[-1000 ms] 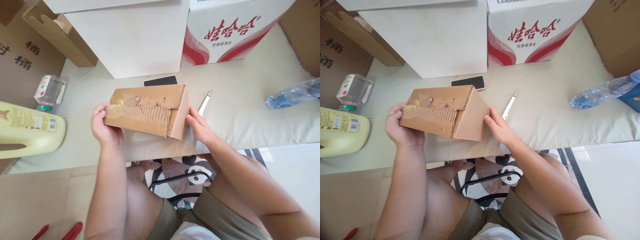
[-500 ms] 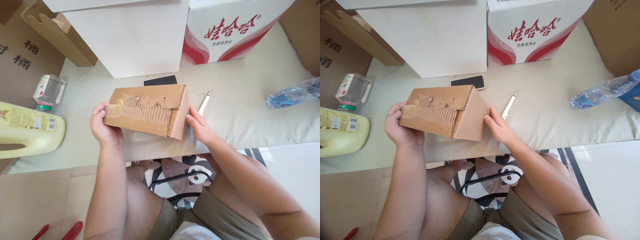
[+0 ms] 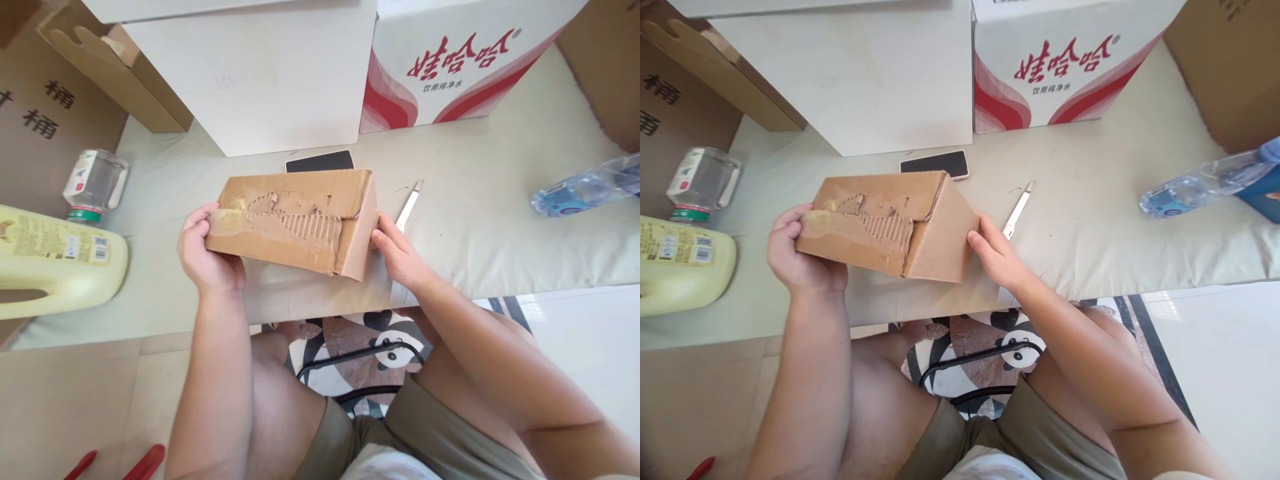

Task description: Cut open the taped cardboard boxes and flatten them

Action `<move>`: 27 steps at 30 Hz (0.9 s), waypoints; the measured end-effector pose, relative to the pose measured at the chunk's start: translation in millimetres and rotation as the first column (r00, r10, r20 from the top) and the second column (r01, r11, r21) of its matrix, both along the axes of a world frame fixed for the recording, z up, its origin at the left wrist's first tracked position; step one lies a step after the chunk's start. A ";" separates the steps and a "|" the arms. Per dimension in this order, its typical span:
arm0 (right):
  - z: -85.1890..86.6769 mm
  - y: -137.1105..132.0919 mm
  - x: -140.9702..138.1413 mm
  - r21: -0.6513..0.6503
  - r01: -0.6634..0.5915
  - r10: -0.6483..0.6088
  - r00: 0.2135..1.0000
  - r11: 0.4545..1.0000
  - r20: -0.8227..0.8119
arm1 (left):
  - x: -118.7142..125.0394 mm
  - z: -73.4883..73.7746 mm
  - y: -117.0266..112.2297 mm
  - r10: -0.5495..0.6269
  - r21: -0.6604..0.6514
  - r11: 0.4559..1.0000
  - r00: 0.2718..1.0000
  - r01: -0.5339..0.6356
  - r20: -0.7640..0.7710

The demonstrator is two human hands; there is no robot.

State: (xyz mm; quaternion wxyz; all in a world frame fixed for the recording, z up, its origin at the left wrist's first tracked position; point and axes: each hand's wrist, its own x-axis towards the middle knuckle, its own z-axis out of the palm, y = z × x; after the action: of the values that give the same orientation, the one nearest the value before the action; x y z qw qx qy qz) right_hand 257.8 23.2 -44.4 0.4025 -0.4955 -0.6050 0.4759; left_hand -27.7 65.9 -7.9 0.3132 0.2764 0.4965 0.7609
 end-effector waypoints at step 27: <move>-0.8 -0.6 0.8 -0.012 -0.010 0.010 1.000 1.000 -0.014 | 1.6 1.4 0.5 -0.004 -0.018 1.000 1.000 0.003 -0.021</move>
State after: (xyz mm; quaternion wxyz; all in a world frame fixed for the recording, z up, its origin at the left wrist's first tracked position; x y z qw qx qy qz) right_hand 258.6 22.6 -45.2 0.4015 -0.4914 -0.6018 0.4850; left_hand -26.1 66.4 -6.5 0.3116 0.2826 0.5061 0.7530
